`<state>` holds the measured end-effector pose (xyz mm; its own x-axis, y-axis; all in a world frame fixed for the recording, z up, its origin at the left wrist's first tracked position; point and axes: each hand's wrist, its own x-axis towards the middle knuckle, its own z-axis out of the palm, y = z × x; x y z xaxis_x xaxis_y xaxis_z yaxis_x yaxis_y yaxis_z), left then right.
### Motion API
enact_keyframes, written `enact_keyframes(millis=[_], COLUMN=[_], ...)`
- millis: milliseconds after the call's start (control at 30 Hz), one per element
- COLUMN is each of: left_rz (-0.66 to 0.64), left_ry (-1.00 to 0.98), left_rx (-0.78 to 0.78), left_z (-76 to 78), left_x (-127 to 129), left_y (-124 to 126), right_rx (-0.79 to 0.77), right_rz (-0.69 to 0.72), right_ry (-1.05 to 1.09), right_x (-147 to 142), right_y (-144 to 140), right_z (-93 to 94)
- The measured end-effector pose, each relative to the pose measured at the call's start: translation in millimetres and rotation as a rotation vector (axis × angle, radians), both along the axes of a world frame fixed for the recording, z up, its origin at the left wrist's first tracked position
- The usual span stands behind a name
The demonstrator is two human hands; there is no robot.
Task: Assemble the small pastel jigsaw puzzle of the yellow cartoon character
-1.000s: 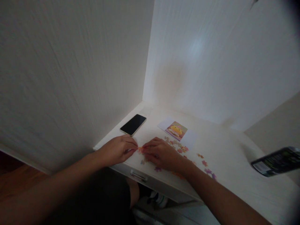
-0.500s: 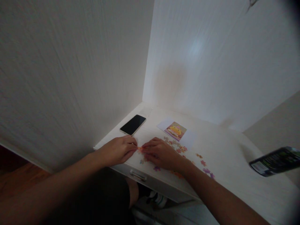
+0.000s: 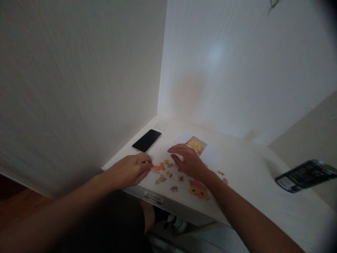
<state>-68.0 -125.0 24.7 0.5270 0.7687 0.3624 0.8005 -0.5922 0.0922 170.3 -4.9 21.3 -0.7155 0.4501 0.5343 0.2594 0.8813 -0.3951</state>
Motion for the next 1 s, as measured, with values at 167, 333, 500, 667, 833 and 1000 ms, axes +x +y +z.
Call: enact_keyframes(millis=[167,333,500,667,833,1000], left_rz=[0.003,0.02,0.056,0.061,0.062,0.076], left_ry=[-0.01,0.012,-0.003,-0.029,-0.052,-0.071], left_rx=[-0.004,0.055,0.072,0.046,0.0,-0.049], left_z=[3.0,6.7,4.8,3.0,3.5,4.4], left_x=[-4.1,-14.6,-26.0,-27.6,-26.8,-26.4], left_y=[0.9,3.5,5.9,6.4,6.2,5.8], right_rx=[0.061,0.039,-0.169,-0.237,-0.186,-0.103], right_rz=[-0.174,-0.286,-0.345,-0.328,-0.285,-0.139], right_ry=[0.099,0.109,0.21,0.224,0.14,-0.129], right_x=[20.3,33.3,37.7,38.1,34.2,29.5], right_y=[36.3,56.0,67.8,72.2,66.2,51.7], right_z=[2.7,2.4,-8.4,-15.4,-15.6,-14.1])
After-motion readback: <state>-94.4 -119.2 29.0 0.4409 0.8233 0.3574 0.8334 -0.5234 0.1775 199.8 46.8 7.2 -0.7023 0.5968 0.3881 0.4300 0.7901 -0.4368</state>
